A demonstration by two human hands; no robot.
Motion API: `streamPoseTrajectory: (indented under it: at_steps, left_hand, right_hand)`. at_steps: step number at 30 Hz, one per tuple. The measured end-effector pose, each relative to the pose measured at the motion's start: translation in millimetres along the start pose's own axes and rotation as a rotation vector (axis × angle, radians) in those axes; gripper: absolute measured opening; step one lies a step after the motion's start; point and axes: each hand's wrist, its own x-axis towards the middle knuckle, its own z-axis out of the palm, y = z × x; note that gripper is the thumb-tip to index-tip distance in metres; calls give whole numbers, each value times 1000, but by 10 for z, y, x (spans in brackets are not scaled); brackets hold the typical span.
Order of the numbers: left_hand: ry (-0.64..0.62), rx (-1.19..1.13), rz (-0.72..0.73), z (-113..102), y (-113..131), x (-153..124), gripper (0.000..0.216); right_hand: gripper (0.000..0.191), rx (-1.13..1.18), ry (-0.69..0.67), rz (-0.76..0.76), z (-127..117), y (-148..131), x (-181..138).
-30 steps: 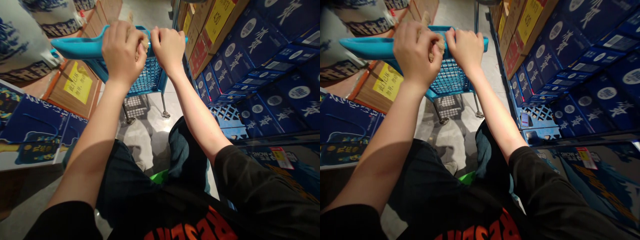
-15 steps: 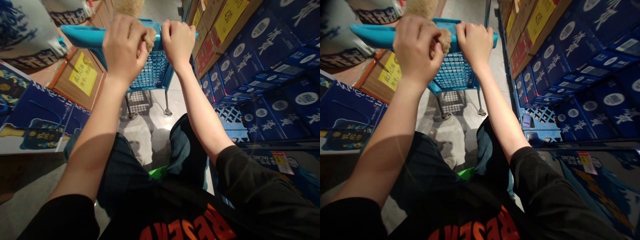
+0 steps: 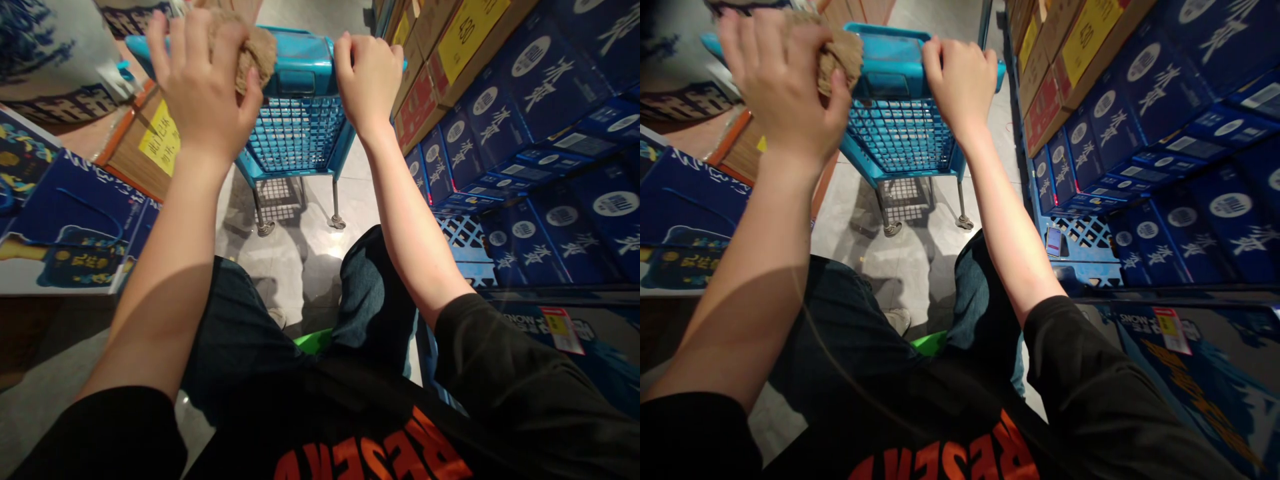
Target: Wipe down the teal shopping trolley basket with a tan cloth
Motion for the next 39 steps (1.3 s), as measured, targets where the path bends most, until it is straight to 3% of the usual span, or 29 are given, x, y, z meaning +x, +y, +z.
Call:
streamPoseTrajectory:
  at_steps: [2,5,7,10,13,18,22,26,30,33,39]
  left_hand:
    - [25,-7,-93,-17,-231,23,55]
    - [180,-68,-220,-10,-434,21,44]
    - [195,-121,-185,33,-398,-21,42]
    - [208,-175,-10,96,-247,-102,40]
    - [201,-166,120,103,-312,-131,41]
    - [321,-200,-41,126,-728,-93,37]
    - [342,-197,30,157,-541,-136,35]
    - [286,-208,99,133,-345,-189,29]
    - [444,-135,-54,193,-669,-114,30]
    - [460,-184,-130,243,-817,-72,32]
    - [301,-203,72,137,-344,-217,27]
  right_hand:
    - [54,0,-3,-3,2,-6,-6]
    - [56,-11,-5,0,4,-28,-18]
    - [55,-23,-22,13,0,-35,-20]
    - [53,-31,-55,26,-12,-23,-14]
    - [58,-36,-60,9,-29,0,-14]
    - [57,-31,-61,-31,-58,37,-58]
    - [59,10,-12,-89,-72,87,-90]
    - [62,22,-24,-85,-89,114,-93]
    - [61,51,-41,-76,-108,99,-104]
    - [62,73,-48,-89,-106,90,-112]
    - [58,77,-38,-58,-84,105,-104]
